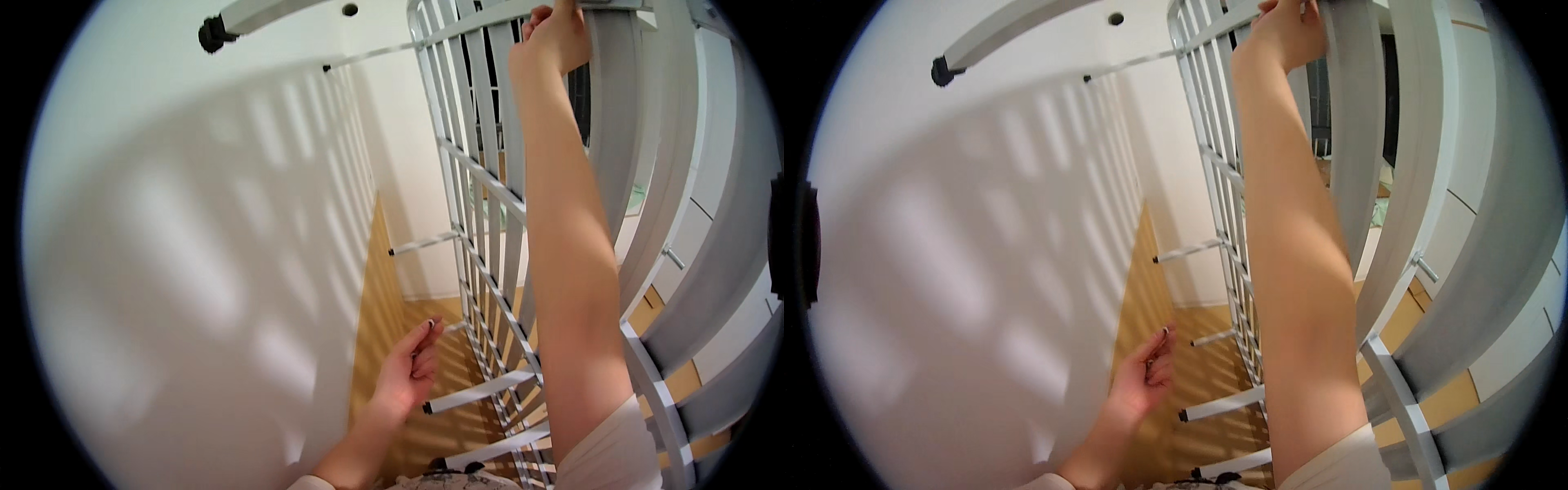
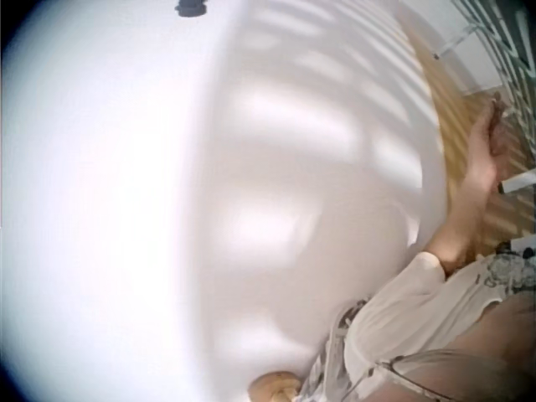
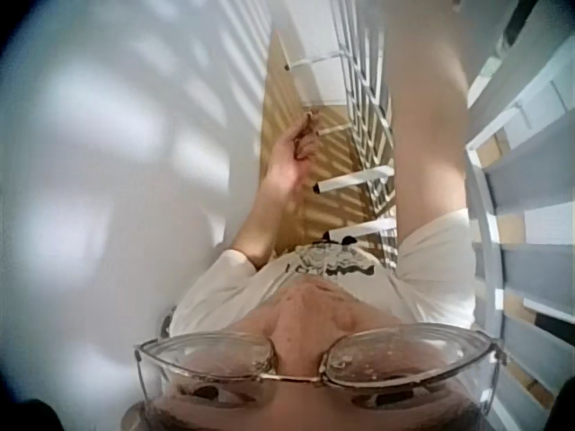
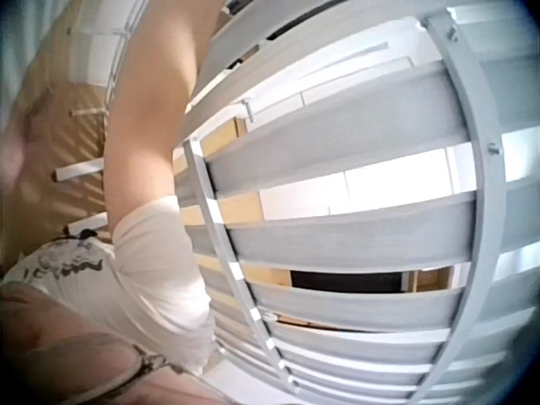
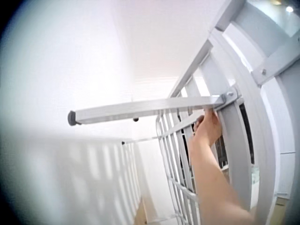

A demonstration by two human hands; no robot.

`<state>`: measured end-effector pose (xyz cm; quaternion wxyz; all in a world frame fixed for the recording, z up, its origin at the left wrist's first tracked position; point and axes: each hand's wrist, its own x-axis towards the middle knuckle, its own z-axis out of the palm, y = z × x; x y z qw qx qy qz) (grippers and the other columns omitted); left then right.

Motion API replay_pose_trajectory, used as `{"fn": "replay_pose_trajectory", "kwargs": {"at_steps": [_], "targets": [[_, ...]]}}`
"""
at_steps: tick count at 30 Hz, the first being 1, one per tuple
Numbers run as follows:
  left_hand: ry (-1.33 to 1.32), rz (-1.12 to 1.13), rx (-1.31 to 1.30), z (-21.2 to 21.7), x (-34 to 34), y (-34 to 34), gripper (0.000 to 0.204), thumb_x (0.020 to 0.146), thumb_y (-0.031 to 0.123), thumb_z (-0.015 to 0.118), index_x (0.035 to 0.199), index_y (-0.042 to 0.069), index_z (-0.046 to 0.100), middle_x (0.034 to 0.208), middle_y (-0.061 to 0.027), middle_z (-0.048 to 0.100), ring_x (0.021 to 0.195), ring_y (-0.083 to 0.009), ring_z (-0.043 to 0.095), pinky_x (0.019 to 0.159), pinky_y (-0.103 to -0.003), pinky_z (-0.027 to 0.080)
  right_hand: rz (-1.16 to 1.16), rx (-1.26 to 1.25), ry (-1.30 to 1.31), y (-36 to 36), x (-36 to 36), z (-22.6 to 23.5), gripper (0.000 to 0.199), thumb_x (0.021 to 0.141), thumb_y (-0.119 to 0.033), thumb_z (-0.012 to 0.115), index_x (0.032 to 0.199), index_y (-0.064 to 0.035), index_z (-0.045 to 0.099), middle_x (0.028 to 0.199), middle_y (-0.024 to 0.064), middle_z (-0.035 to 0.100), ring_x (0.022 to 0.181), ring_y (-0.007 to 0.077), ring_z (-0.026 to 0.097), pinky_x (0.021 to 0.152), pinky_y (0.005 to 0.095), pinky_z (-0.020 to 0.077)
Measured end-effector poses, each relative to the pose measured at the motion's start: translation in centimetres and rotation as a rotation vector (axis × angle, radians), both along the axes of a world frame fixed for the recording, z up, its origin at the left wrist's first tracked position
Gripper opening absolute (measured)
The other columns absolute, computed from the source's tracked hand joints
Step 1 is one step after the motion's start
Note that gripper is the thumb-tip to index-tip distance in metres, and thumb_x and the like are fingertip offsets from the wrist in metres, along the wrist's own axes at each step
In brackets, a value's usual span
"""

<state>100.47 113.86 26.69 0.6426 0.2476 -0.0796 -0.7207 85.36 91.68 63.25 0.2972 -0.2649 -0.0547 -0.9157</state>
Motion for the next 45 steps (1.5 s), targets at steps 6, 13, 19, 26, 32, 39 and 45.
{"fn": "replay_pose_trajectory", "kwargs": {"at_steps": [6,13,19,26,32,39,45], "targets": [[-0.081,0.042,-0.071,0.1,0.8,-2.9,0.024,0.101,0.019,0.063,0.120,0.005,0.066,0.089,0.0013,0.064,0.051,-0.0030,0.031,0.042,-0.020,0.022,0.132,-0.009,-0.027,2.0,0.9,-0.9,0.030,0.090,-0.021,0.073,0.073,-0.0101,0.049,0.062,-0.0008,0.051,0.052,0.0083,0.039,0.049,0.0258,0.0301],[-0.554,0.321,-0.496,14.4,-0.4,-10.1,0.026,0.098,0.023,0.068,0.114,0.004,0.070,0.078,0.0061,0.058,0.049,-0.0022,0.027,0.045,-0.022,0.020,0.136,0.013,-0.030,1.1,0.2,-0.8,0.024,0.092,-0.020,0.072,0.079,-0.0091,0.054,0.061,-0.0020,0.050,0.052,0.0068,0.041,0.047,0.0253,0.0285],[-0.876,0.386,-0.917,31.4,-4.6,-16.0,0.032,0.095,0.021,0.071,0.119,0.000,0.070,0.087,0.0025,0.068,0.055,0.0000,0.032,0.048,-0.019,0.025,0.135,0.100,0.006,1.5,0.7,-0.6,0.014,0.094,-0.019,0.070,0.091,-0.0076,0.062,0.062,-0.0033,0.050,0.053,0.0062,0.042,0.047,0.0245,0.0287],[-1.184,0.587,-1.234,37.8,-7.1,-19.2,0.027,0.084,0.024,0.081,0.105,0.007,0.077,0.091,0.0007,0.071,0.078,-0.0069,0.056,0.066,-0.027,0.045,0.142,0.028,-0.020,1.2,-0.2,-0.6,0.014,0.093,-0.017,0.071,0.089,-0.0090,0.061,0.062,-0.0038,0.050,0.054,0.0057,0.042,0.047,0.0246,0.0288],[-1.266,0.537,-1.249,38.3,-7.2,-19.6,0.020,0.088,0.023,0.075,0.103,0.009,0.079,0.079,0.0079,0.060,0.064,-0.0046,0.036,0.056,-0.023,0.030,0.164,0.006,-0.032,1.7,0.0,-0.7,0.014,0.088,-0.015,0.070,0.084,-0.0023,0.066,0.061,-0.0008,0.051,0.062,0.0107,0.048,0.067,0.0296,0.0379],[-1.227,0.414,-1.198,38.9,-8.0,-18.4,0.017,0.088,0.022,0.077,0.095,0.008,0.070,0.085,0.0071,0.057,0.069,-0.0050,0.038,0.058,-0.025,0.033,0.169,0.016,-0.042,1.8,0.3,-0.5,0.017,0.088,-0.017,0.071,0.079,-0.0042,0.064,0.061,-0.0014,0.052,0.062,0.0099,0.048,0.065,0.0304,0.0361],[-1.292,0.411,-1.147,39.1,-7.5,-19.9,0.015,0.090,0.021,0.075,0.100,0.009,0.073,0.088,0.0076,0.060,0.069,-0.0044,0.039,0.059,-0.023,0.033,0.159,0.007,-0.040,1.6,0.3,-0.6,0.017,0.089,-0.017,0.071,0.081,-0.0036,0.064,0.061,-0.0016,0.053,0.061,0.0095,0.048,0.064,0.0296,0.0370]]}}
